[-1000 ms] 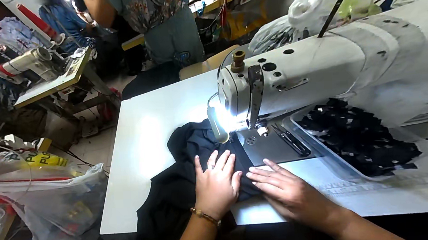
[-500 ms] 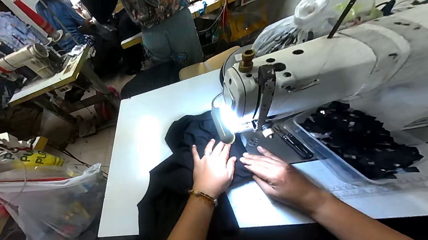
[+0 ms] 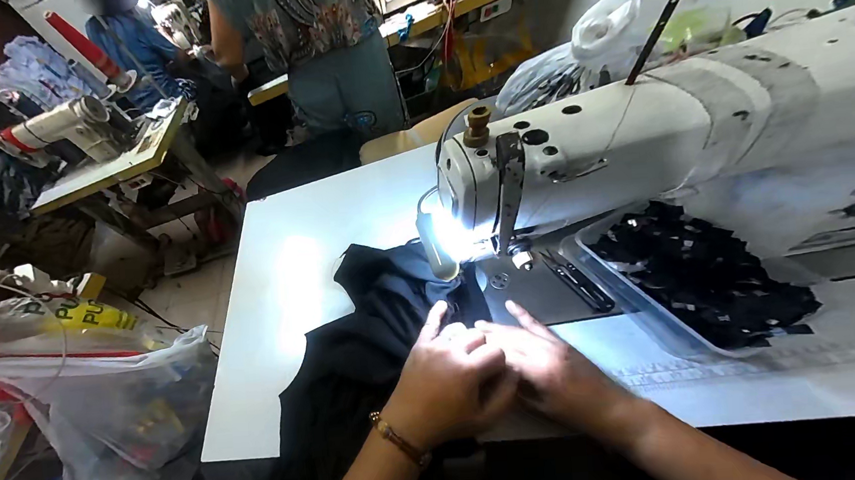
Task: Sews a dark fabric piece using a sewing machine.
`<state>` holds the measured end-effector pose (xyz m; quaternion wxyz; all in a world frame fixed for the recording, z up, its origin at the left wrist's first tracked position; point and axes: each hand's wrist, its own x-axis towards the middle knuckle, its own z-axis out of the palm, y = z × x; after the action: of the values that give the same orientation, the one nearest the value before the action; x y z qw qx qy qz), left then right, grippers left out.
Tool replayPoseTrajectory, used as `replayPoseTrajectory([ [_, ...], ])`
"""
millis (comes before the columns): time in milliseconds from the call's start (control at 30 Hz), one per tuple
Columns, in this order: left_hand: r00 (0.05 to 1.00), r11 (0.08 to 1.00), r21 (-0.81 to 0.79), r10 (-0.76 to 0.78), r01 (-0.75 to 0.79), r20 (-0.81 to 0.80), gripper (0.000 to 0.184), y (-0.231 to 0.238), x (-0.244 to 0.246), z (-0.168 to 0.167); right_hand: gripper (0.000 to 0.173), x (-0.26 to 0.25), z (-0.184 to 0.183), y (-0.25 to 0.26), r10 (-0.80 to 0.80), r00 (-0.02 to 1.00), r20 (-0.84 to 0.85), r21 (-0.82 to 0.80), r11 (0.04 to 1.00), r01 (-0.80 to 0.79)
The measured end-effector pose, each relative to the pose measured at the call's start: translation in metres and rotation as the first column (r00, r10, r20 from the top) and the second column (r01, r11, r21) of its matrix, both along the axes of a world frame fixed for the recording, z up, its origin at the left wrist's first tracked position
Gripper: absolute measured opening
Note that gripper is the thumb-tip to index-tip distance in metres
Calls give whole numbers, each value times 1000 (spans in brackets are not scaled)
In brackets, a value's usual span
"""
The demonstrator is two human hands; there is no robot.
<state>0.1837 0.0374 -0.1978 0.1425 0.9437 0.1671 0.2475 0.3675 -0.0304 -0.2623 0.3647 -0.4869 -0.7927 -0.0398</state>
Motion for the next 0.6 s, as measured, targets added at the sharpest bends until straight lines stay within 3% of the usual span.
replayPoseTrajectory([
  [67,984,988,5,156,-156,-84,29,2,2,-10,25,-1,-6,-23,-11,999,30,-7,1000,11],
  [200,842,911,108,408,-397,-353,54,-5,1,-36,26,9,-13,-48,-27,999,30,-65,997,29],
  [600,795,891,78,436,-447,-422,54,16,12,-35,28,13,-10,-18,-60,998,-7,-70,996,59],
])
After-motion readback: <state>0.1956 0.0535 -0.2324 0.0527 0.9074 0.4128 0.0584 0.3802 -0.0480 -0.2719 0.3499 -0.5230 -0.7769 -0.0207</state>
